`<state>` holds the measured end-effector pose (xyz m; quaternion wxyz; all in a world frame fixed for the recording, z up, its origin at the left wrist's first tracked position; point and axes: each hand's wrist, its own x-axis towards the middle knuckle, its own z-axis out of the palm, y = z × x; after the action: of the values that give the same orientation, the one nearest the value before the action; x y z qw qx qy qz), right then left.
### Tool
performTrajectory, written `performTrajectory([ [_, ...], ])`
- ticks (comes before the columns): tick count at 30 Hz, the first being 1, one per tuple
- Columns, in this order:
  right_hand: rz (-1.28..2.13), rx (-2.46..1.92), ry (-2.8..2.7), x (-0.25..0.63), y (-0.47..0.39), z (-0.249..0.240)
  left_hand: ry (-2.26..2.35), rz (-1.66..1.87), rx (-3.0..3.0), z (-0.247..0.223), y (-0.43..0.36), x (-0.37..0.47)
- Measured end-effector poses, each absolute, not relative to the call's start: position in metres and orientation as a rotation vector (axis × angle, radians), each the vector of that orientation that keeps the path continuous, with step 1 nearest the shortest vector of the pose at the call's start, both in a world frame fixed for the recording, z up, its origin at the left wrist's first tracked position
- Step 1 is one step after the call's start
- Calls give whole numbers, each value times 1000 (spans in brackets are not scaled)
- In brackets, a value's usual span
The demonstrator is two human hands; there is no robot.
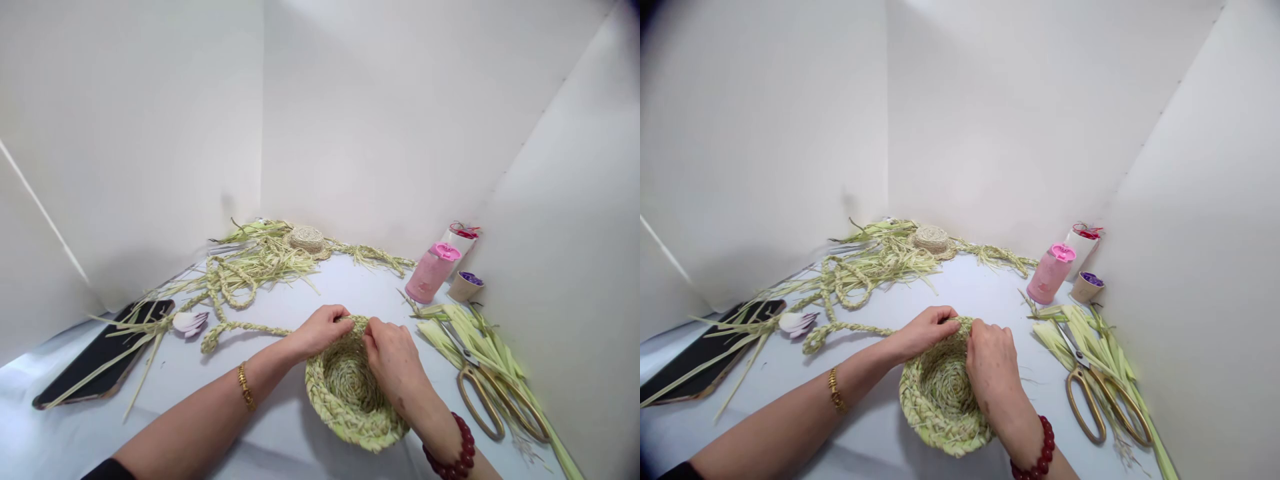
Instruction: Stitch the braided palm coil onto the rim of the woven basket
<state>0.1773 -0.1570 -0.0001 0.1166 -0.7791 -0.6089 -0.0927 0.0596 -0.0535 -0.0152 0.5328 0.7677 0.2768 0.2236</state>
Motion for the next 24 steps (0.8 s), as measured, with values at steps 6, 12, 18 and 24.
performTrajectory([
  [6,-351,-2255,-1798,176,-153,-9,636,487,1697,-21,-52,61],
  [12,-397,-2184,-1768,176,-150,-15,618,488,1736,-18,-52,60],
  [18,-396,-2167,-1798,174,-154,-6,681,493,1701,-14,-53,60],
  [24,-395,-2182,-1897,179,-161,4,649,540,1652,-18,-54,61],
])
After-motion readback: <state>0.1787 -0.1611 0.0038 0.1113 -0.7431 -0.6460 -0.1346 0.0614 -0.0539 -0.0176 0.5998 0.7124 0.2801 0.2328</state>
